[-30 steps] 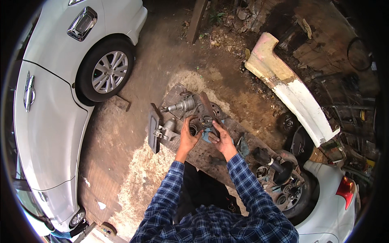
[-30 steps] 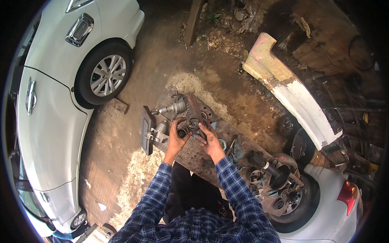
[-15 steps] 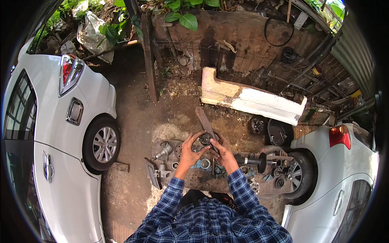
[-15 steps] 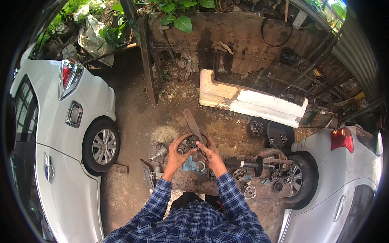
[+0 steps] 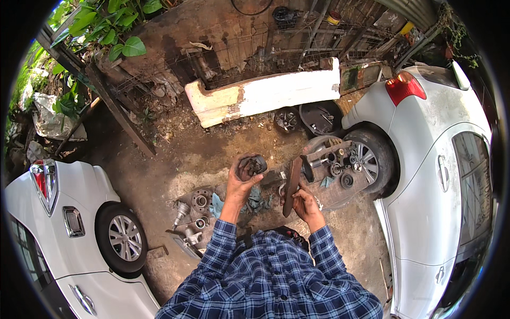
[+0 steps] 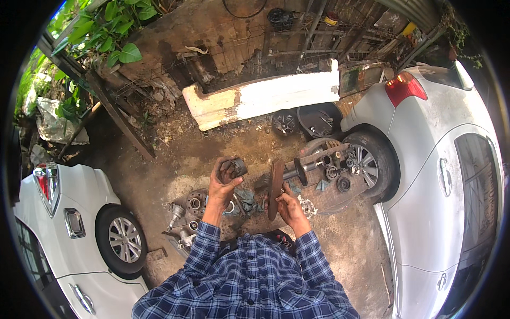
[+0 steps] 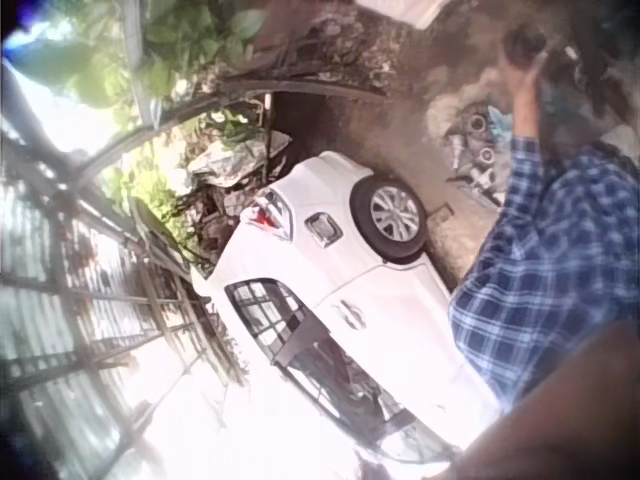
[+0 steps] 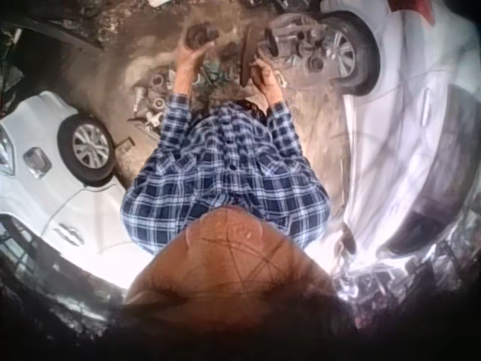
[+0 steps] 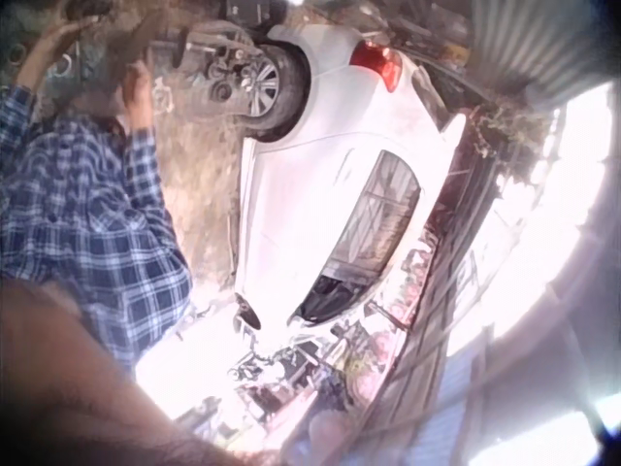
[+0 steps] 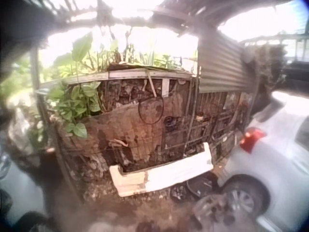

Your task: The person scrubs a cylindrical metal car part with a wire brush, repeatedly rotating and repositioning the part to clean different surfaces. The person also handles a smaller metal ring and a dark cylindrical component, scrubbing each with the brush.

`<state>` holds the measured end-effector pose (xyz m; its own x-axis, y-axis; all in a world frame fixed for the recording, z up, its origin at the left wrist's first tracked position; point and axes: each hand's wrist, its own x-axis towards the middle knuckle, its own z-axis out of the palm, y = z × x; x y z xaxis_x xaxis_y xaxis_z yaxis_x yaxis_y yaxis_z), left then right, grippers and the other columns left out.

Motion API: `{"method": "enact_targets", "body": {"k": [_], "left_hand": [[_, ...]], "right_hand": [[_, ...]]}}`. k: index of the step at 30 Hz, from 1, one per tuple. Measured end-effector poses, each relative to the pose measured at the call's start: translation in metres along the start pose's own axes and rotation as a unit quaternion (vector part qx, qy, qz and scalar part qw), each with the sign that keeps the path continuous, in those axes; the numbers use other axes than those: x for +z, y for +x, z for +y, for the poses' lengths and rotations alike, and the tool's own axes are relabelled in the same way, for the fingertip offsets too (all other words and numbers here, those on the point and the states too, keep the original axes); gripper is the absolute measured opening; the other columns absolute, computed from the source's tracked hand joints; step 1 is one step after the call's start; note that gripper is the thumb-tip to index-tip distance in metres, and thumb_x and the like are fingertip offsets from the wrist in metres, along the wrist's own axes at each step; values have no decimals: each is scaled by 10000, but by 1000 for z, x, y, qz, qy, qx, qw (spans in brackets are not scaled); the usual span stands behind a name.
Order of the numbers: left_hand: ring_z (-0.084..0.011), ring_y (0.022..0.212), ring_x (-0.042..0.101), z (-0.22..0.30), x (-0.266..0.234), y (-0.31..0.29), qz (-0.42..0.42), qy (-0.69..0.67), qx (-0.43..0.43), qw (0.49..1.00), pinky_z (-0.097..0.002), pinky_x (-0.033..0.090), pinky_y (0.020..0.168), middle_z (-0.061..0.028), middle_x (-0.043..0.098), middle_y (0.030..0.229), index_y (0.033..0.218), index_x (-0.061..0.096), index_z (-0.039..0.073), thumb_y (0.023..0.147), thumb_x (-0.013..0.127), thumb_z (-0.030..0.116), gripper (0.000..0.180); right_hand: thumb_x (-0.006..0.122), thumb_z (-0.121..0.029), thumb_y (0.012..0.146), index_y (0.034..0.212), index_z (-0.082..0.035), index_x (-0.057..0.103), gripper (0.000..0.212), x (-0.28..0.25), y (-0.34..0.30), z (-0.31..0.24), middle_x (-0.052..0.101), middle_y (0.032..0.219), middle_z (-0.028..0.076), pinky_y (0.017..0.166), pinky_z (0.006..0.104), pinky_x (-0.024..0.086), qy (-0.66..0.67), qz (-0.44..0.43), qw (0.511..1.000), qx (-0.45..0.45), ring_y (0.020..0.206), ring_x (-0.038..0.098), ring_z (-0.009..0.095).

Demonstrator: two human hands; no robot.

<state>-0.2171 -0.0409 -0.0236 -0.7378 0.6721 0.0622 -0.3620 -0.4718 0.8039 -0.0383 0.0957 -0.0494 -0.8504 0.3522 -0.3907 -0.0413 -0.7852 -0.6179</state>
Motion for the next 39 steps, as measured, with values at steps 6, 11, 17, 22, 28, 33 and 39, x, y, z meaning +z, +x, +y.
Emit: {"method": "enact_targets", "body": {"k": [6, 11, 17, 22, 28, 33, 39], "left_hand": [[-218, 1173, 558, -12, 10, 1, -10, -56, -76, 996, -394, 521, 976, -86, 573, 1252, 1288, 527, 38, 756, 781, -40, 594], [-222, 1165, 581, -19, 18, -2, -5, -39, -75, 996, -357, 487, 1017, -99, 560, 1290, 1311, 525, 48, 787, 748, -36, 575], [-173, 1105, 573, -17, 26, -7, 53, 51, 9, 997, -303, 487, 931, -60, 622, 1126, 1260, 570, 9, 836, 720, -1, 450], [-156, 1030, 584, -13, 35, -10, 69, 295, 33, 952, -292, 476, 907, -60, 600, 1082, 1192, 551, 20, 853, 661, -52, 363], [-173, 957, 570, -11, 43, -6, 127, 290, 98, 943, -270, 455, 850, -86, 591, 1004, 984, 512, 11, 812, 572, -172, 258], [-177, 897, 555, -9, 45, -6, 118, 386, 106, 909, -270, 444, 821, -91, 568, 959, 981, 510, 10, 769, 548, -193, 296], [-218, 867, 551, -1, 57, -3, 134, 361, 140, 912, -272, 436, 794, -105, 530, 898, 942, 531, -5, 678, 473, -205, 336]], "right_hand": [[454, -423, 991, 1283, -71, 447, 457, -24, 3, -9, 501, 756, 53, 598, 318, 390, -17, 32, 994, -103, 648, 482, 183], [447, -519, 998, 995, -103, 497, 419, -14, 20, -12, 491, 702, 27, 590, 319, 414, -153, 120, 970, -148, 593, 491, 173], [396, -485, 1035, 841, -10, 549, 536, 10, 40, -12, 479, 713, 3, 600, 260, 354, -321, 143, 906, -235, 667, 434, 102], [394, -397, 1054, 748, 10, 430, 510, 36, 50, -26, 356, 617, 49, 598, 356, 298, -389, 100, 869, -290, 614, 305, 167], [402, -272, 1058, 699, 31, 419, 470, 43, 53, -28, 355, 605, 127, 633, 383, 322, -503, 132, 777, -355, 582, 300, 273], [389, -258, 1058, 697, 30, 426, 463, 38, 56, -21, 355, 607, 124, 643, 389, 308, -438, 88, 804, -393, 589, 296, 265], [398, -265, 1056, 704, 23, 424, 456, 32, 68, -19, 358, 616, 139, 646, 386, 297, -510, 113, 764, -378, 596, 306, 268]]}}
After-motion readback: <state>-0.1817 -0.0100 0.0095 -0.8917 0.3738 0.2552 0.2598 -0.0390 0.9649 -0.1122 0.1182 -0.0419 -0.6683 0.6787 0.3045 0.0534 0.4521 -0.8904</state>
